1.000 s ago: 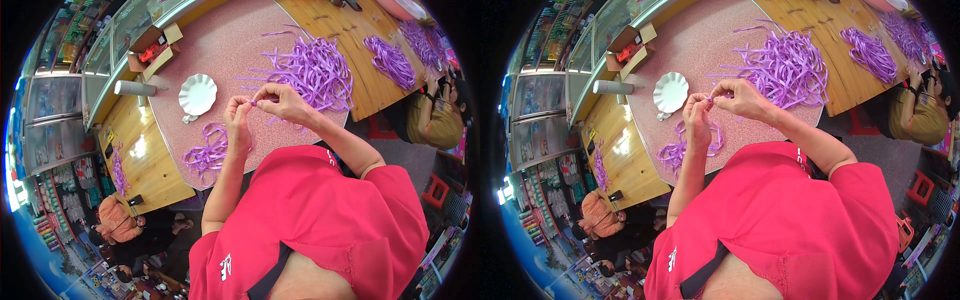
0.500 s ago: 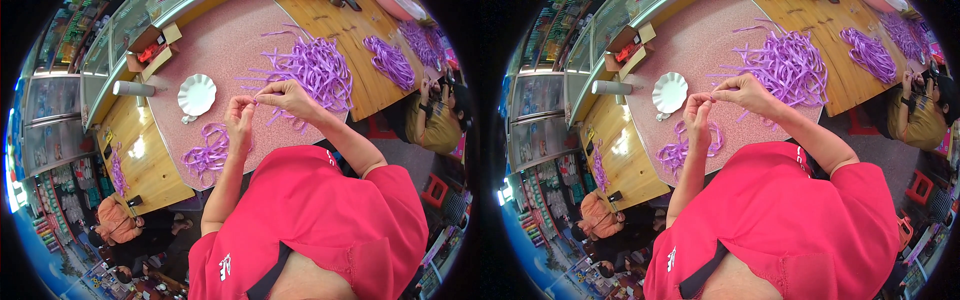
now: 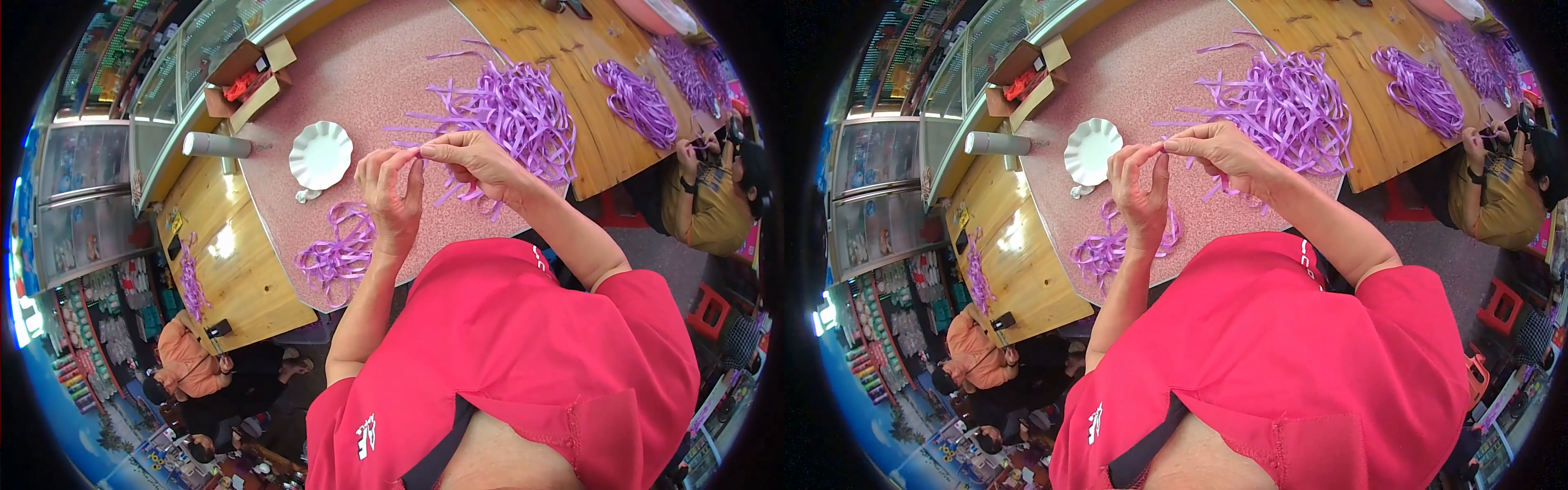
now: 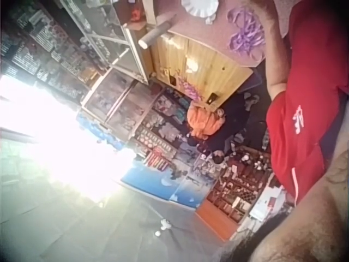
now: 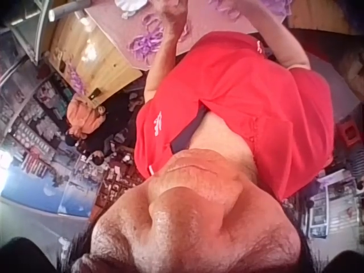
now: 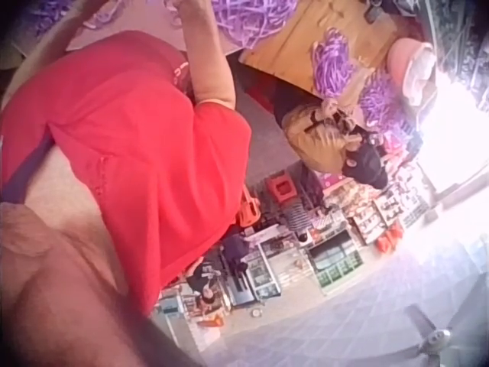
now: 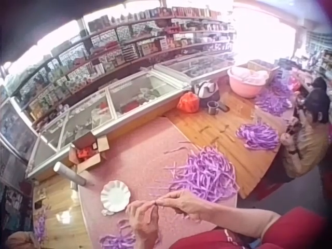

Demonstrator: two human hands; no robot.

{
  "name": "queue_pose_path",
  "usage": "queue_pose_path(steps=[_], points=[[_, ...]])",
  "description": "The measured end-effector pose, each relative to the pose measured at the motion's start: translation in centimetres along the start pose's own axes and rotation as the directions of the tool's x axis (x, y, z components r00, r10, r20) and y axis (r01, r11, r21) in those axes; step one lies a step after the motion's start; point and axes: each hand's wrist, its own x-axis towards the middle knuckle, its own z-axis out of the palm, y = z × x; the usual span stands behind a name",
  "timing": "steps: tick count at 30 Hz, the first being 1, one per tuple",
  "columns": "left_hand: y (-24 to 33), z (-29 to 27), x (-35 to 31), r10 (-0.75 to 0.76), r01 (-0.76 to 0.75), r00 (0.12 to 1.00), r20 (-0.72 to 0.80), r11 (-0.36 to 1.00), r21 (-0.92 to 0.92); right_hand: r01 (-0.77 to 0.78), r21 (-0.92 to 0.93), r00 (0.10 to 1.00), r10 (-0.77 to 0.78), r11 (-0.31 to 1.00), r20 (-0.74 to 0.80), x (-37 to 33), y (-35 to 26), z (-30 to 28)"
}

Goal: Folding and twisting purple paper strips to assemble small decorations at a factory workbench.

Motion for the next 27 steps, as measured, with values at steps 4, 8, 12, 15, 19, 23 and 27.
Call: queue_pose_path(steps=[4,8,12,15,19,23,27], points=[[0.3,-0.2,0.4,0.022,-0.020,0.999,-0.028,0.996,0.087,-0.010,-0.002,1.000,0.010,1.000,0.001,0.1,0.2,-0.1],[0.4,-0.3,0.4,0.053,-0.046,0.997,-0.049,0.991,0.128,-0.017,0.023,1.000,0.017,1.000,-0.001,0.3,0.5,0.0],[0.2,-0.2,0.3,0.026,-0.022,0.999,-0.035,0.994,0.106,-0.023,0.043,1.000,0.023,0.999,-0.010,0.4,0.8,0.0],[0.2,-0.4,0.6,0.020,-0.022,1.000,0.017,0.989,0.144,0.007,0.005,1.000,-0.007,1.000,-0.021,0.3,0.7,0.3],[0.2,-0.8,0.9,0.090,-0.104,0.990,0.111,0.987,0.121,0.033,0.002,0.999,-0.033,0.999,-0.020,0.3,0.7,0.3],[0.3,-1.5,1.4,0.112,-0.157,0.967,0.231,0.970,0.188,0.014,-0.097,1.000,-0.014,0.995,0.001,0.3,0.7,0.0],[0.3,-2.5,2.1,0.130,-0.215,0.925,0.358,0.954,0.211,0.424,-0.262,0.905,-0.400,0.867,0.142,1.2,2.3,-0.3]])
